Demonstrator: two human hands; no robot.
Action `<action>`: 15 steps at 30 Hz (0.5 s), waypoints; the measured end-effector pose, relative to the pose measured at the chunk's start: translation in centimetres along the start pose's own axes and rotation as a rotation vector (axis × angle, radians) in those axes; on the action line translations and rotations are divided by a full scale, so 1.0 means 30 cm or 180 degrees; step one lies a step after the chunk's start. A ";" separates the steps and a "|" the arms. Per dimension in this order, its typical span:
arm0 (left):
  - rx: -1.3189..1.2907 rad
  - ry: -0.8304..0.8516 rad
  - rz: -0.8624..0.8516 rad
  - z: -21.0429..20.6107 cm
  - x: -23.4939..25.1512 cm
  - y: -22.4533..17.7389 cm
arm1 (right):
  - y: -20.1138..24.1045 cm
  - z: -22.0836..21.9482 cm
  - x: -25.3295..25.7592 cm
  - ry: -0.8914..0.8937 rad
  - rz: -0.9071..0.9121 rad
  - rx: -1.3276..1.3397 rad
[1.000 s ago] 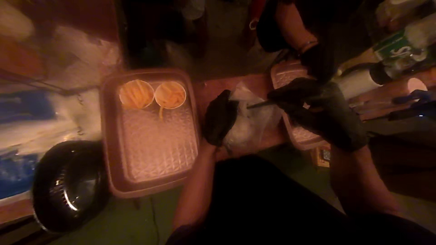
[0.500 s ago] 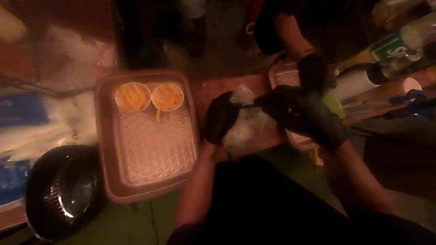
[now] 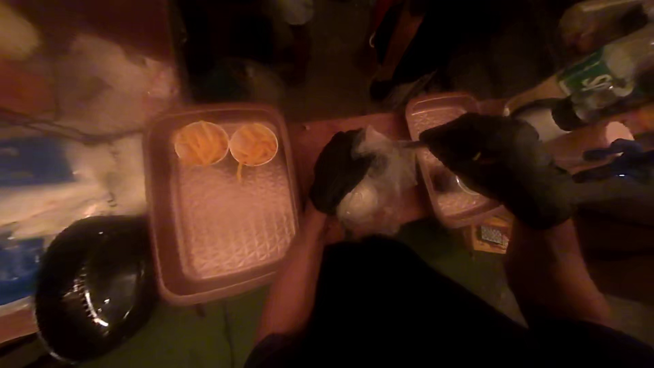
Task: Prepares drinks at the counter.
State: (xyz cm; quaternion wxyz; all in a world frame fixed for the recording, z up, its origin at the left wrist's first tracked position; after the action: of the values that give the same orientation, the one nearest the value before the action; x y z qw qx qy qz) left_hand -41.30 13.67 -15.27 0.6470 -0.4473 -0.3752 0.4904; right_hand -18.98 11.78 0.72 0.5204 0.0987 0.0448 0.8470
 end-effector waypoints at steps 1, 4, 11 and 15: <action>0.0179 0.0055 0.0057 -0.002 0.039 -0.018 | 0.003 0.003 -0.008 0.0012 0.0023 -0.0057; 0.0438 0.0235 0.0198 -0.011 0.119 -0.068 | 0.019 -0.002 -0.022 0.0014 0.0062 0.0060; 0.0011 0.0216 0.0243 -0.017 0.177 -0.141 | 0.021 -0.062 -0.003 0.0062 0.0155 0.0191; -0.0192 0.0191 0.0307 -0.016 0.175 -0.143 | 0.011 -0.102 0.013 0.0256 0.0169 0.0123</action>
State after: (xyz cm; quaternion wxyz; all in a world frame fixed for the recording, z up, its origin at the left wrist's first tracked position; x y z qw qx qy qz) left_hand -38.32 18.15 -11.13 0.6198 -0.4986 -0.3483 0.4959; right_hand -20.08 12.05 -2.17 0.4936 0.0757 0.0794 0.8627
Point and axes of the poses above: each hand's wrist, its own x-axis towards the middle knuckle, its own z-axis out of the back of the hand, y = z × x, the point moved 3 cm from there along x, towards the middle knuckle, and after that the axes turned 10 degrees about -x, right-handed, at the moved point
